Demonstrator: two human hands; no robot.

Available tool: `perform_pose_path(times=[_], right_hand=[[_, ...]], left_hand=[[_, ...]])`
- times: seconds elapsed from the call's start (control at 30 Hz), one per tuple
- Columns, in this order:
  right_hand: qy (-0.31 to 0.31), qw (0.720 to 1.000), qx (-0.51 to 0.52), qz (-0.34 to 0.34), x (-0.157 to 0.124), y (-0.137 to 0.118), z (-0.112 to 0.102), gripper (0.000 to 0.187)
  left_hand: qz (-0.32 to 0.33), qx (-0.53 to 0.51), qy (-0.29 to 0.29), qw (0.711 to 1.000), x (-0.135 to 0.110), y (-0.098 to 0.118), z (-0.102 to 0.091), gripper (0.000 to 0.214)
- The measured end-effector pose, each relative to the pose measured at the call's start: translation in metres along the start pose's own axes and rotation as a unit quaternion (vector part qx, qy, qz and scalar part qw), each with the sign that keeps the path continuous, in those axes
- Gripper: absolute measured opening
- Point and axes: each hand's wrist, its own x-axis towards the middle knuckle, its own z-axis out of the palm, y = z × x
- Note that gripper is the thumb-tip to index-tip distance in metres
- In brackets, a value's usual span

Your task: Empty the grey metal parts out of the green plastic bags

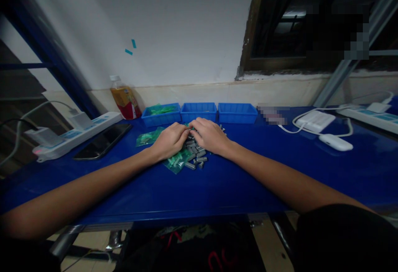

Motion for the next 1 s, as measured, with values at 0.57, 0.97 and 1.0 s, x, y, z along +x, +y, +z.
perform_pose_path(times=[0.57, 0.97, 1.0], right_hand=[[0.03, 0.999, 0.034, 0.03, 0.0, 0.002, 0.001, 0.013], [0.053, 0.993, -0.101, 0.041, 0.008, 0.03, -0.013, 0.021], [0.075, 0.987, -0.122, 0.077, 0.007, 0.041, -0.017, 0.021]], left_hand=[[-0.023, -0.115, 0.065, 0.991, -0.002, -0.001, -0.001, 0.022], [-0.03, -0.084, -0.026, 0.996, 0.003, -0.005, 0.007, 0.028], [-0.043, -0.058, -0.031, 0.997, 0.003, -0.005, 0.008, 0.028]])
